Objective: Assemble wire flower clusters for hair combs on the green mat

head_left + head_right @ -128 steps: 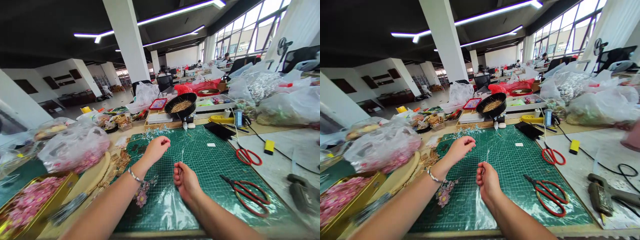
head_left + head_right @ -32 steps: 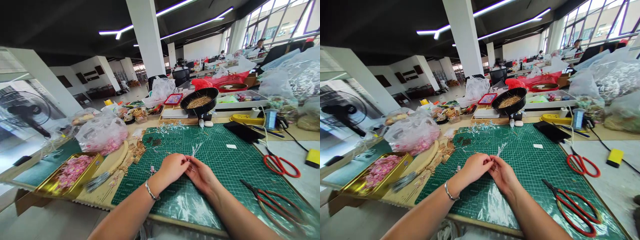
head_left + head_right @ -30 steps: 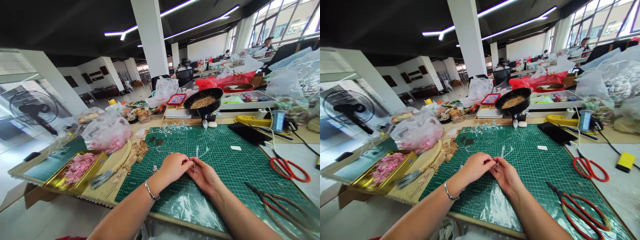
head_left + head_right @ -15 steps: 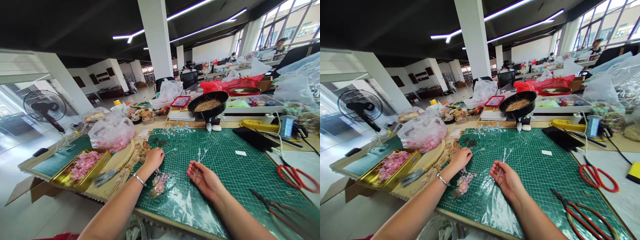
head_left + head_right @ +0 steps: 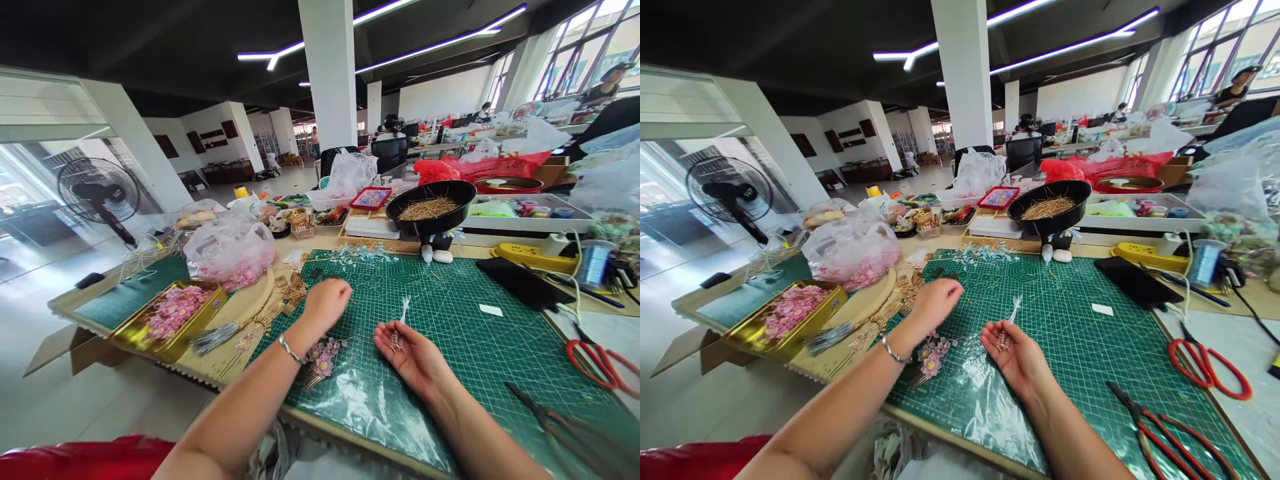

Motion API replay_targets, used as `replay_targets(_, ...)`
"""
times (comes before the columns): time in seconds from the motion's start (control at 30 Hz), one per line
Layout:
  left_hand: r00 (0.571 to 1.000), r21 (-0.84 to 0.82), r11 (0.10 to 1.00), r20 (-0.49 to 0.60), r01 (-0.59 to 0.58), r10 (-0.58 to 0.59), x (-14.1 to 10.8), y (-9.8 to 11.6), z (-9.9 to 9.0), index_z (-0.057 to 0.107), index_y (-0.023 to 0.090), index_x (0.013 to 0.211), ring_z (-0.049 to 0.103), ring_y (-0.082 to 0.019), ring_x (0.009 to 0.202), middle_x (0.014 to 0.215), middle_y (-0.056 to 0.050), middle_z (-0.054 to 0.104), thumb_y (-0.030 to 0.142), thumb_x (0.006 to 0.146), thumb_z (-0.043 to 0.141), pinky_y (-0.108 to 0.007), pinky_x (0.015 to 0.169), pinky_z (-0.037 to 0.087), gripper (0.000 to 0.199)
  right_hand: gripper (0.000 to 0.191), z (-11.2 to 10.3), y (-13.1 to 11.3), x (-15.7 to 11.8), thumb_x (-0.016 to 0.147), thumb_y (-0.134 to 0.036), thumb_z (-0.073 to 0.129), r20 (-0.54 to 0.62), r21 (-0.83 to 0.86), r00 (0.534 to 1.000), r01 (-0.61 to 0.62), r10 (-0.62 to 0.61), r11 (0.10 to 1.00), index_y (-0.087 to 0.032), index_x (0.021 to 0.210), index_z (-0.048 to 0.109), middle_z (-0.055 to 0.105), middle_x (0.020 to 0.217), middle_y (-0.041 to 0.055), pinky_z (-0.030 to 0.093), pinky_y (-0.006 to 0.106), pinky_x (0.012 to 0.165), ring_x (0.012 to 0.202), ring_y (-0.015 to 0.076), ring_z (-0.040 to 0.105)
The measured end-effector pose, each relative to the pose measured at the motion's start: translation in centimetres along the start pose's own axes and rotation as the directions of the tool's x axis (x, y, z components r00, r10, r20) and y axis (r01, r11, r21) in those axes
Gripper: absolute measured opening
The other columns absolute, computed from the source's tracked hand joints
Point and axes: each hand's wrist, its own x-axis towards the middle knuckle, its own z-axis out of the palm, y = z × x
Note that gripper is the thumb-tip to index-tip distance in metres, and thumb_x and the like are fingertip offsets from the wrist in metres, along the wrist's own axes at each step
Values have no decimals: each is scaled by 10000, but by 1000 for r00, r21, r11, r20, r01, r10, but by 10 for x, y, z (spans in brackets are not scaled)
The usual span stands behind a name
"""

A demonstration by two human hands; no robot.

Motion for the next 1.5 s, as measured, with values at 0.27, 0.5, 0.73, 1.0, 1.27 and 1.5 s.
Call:
replay_targets(0.27, 989, 174, 985, 148, -25, -1, 28, -66, 33, 671, 168, 978, 601, -214, 890, 917, -96, 645, 117, 839, 423, -307, 767, 449, 288, 130, 2, -1, -2, 857, -94, 503, 55, -12, 998, -35, 35, 999, -82, 781, 608, 535, 580, 12, 464, 173, 430, 458, 79, 509)
replay_targets(0.5, 954, 23, 955, 62, -296, 294, 13, -9, 9, 600, 211, 1115, 568, -155, 969, 1081, -50, 609, 154, 879, 377, -260, 855, 438, 330, 126, 3, 3, -3, 852, -61, 496, 46, -56, 995, -80, 83, 995, -42, 829, 619, 660, 749, 128, 564, 249, 626, 672, 158, 657)
replay_targets(0.73, 673, -42, 676, 74, -736, 736, -23, 42, -5, 579, 150, 1120, 563, -185, 983, 1116, -82, 624, 250, 932, 306, -296, 851, 454, 346, 214, 1, 4, -7, 883, -57, 416, 140, -9, 988, -67, 68, 998, -39, 870, 629, 680, 758, 118, 568, 321, 692, 677, 169, 662)
replay_targets(1.0, 837, -204, 812, -130, -547, 531, 20, 10, -8, 604, 216, 1087, 576, -123, 999, 1082, -20, 657, 278, 917, 380, -245, 903, 431, 288, 161, 2, 2, -8, 870, -86, 469, 83, 6, 993, -88, 87, 996, -53, 935, 612, 617, 693, 63, 498, 199, 484, 564, 116, 590)
replay_targets(1.27, 998, 53, 998, 48, 33, -35, 142, -53, 45, 693, 213, 929, 616, -212, 930, 1002, -48, 690, 228, 857, 465, -303, 802, 470, 240, 82, 0, 3, -3, 855, -124, 529, 31, 69, 997, -69, 67, 995, -84, 809, 584, 436, 563, -32, 275, 130, 354, 421, 29, 359)
replay_targets(1.5, 996, 165, 986, 84, 3, -17, 154, -55, 72, 699, 139, 824, 573, -275, 996, 972, -136, 657, 264, 809, 547, -359, 860, 437, 197, 85, 2, 4, -2, 861, -137, 530, -44, 21, 999, 16, -15, 1000, -89, 830, 594, 518, 627, -1, 410, 157, 420, 480, 55, 463)
